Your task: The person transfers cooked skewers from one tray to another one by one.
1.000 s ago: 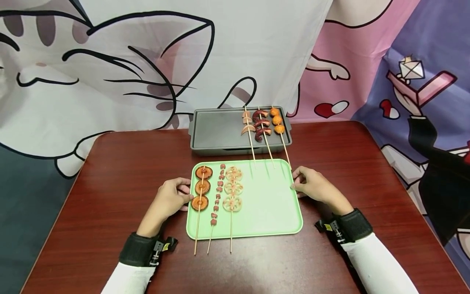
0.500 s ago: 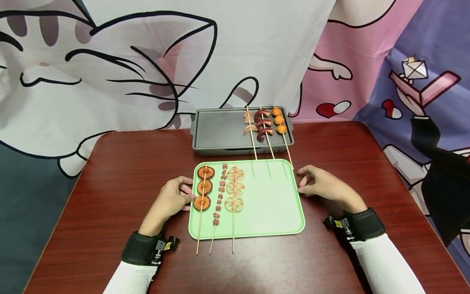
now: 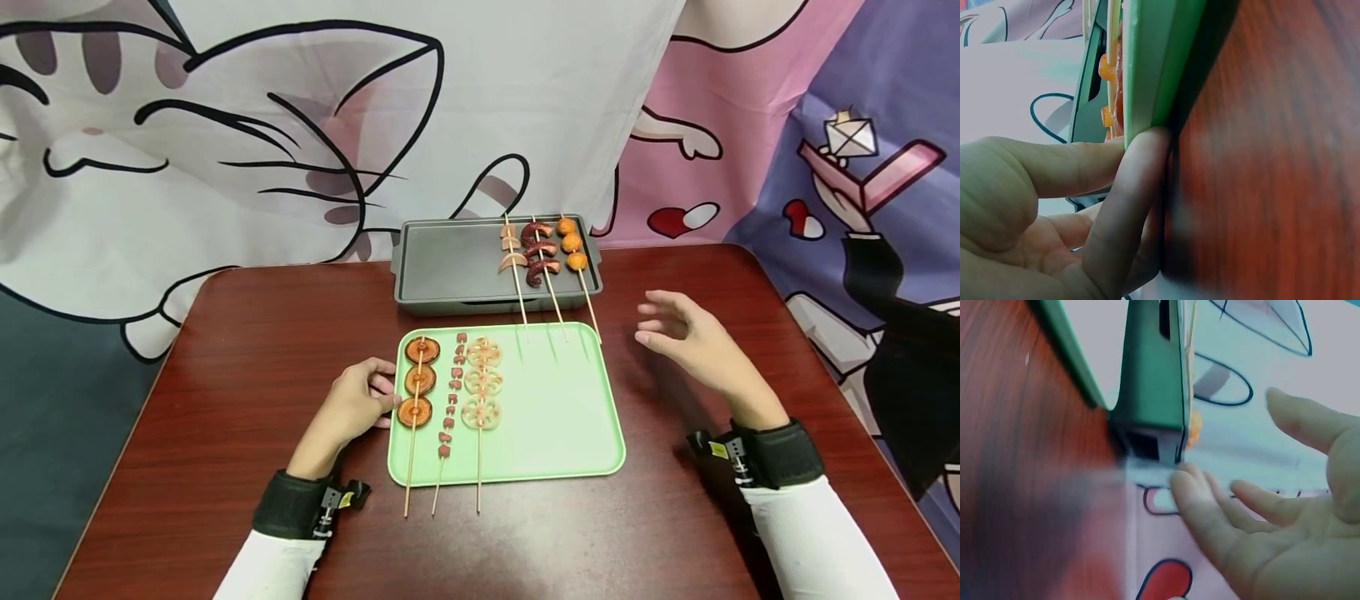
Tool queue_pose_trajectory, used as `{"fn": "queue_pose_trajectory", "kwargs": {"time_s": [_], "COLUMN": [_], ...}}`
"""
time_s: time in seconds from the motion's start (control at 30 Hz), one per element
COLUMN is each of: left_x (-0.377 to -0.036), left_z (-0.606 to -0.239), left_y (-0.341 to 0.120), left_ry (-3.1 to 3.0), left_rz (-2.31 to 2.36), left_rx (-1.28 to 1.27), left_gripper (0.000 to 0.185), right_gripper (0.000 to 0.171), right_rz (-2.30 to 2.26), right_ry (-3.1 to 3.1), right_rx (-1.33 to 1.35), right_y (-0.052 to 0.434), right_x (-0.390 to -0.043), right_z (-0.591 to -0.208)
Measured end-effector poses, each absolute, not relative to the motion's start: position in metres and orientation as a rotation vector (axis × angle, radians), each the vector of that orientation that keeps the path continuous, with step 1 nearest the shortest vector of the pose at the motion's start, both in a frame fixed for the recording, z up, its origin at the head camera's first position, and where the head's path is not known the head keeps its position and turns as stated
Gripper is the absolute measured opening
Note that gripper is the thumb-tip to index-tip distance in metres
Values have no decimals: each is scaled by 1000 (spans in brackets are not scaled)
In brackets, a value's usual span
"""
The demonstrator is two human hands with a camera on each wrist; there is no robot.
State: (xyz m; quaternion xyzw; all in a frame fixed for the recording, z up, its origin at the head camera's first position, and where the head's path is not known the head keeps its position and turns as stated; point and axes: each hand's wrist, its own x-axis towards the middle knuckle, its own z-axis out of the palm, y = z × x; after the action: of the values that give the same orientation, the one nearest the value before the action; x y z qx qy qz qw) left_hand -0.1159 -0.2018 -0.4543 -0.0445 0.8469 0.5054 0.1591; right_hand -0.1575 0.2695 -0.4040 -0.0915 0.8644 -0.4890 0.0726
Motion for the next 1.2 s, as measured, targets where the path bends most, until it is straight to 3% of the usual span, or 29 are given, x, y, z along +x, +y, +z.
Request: {"fn": "queue_pose_trajectory", "kwargs": {"time_s": [0.43,1.2], "left_x": [-118,-116], "left_z": [-457,-455], "left_y": [-201,-202], "left_ry": [2430,2434], "left_rz": [1415,1404], "left_rx": [-130,-138], "left_gripper": [40,38], "right_gripper": [60,65], "right_rz": [-1973,-1158], "right_ry": [2219,2543], "right_rx": [-346,-502], "right_y": [227,158], "right_x": [-168,-204], "right_z": [-386,-373]}}
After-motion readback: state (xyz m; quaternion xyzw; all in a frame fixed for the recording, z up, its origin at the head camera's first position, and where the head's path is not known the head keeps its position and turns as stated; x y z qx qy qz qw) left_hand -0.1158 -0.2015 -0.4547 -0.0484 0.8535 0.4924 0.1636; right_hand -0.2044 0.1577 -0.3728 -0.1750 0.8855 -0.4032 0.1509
